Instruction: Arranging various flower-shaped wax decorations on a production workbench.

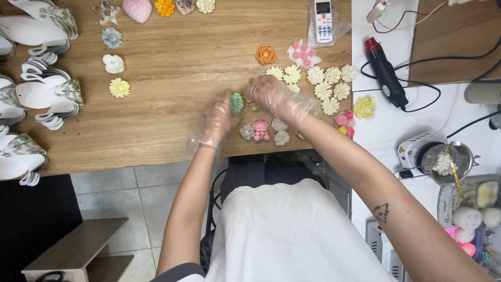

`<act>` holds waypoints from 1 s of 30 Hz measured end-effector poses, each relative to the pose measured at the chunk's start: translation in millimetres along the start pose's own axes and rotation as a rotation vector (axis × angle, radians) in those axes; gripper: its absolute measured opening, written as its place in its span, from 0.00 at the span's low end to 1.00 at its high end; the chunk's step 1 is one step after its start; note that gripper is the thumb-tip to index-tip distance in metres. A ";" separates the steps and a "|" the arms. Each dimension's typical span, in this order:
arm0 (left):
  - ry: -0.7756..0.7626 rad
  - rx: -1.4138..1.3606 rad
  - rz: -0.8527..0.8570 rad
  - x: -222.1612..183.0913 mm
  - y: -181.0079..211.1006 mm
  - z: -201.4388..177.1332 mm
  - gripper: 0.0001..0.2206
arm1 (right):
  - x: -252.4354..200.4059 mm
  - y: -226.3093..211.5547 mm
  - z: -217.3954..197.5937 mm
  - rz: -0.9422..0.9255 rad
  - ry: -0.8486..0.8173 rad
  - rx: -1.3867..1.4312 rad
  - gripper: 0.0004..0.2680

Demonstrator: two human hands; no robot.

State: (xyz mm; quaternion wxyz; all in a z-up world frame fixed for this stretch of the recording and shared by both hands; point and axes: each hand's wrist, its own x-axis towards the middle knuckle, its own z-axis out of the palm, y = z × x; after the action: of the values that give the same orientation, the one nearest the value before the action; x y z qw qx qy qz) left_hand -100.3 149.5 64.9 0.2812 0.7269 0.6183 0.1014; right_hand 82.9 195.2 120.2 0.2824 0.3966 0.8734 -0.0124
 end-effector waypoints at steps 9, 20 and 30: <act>-0.158 -0.085 0.035 -2.2 -3.8 9.5 0.34 | -36.5 -9.2 -24.9 -0.036 -0.210 -0.035 0.25; -0.128 -0.100 0.204 -9.0 -9.4 6.5 0.26 | -53.2 -9.4 -29.2 0.046 -0.095 0.134 0.17; -0.086 -0.086 0.230 -13.3 -13.8 6.4 0.23 | -35.8 49.9 -89.3 0.391 0.046 0.942 0.21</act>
State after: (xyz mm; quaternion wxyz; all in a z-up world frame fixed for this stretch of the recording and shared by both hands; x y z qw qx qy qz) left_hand -111.6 136.0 54.9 0.3248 0.7841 0.5131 0.1280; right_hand 93.5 226.8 223.4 0.0509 0.6372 0.6883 -0.3430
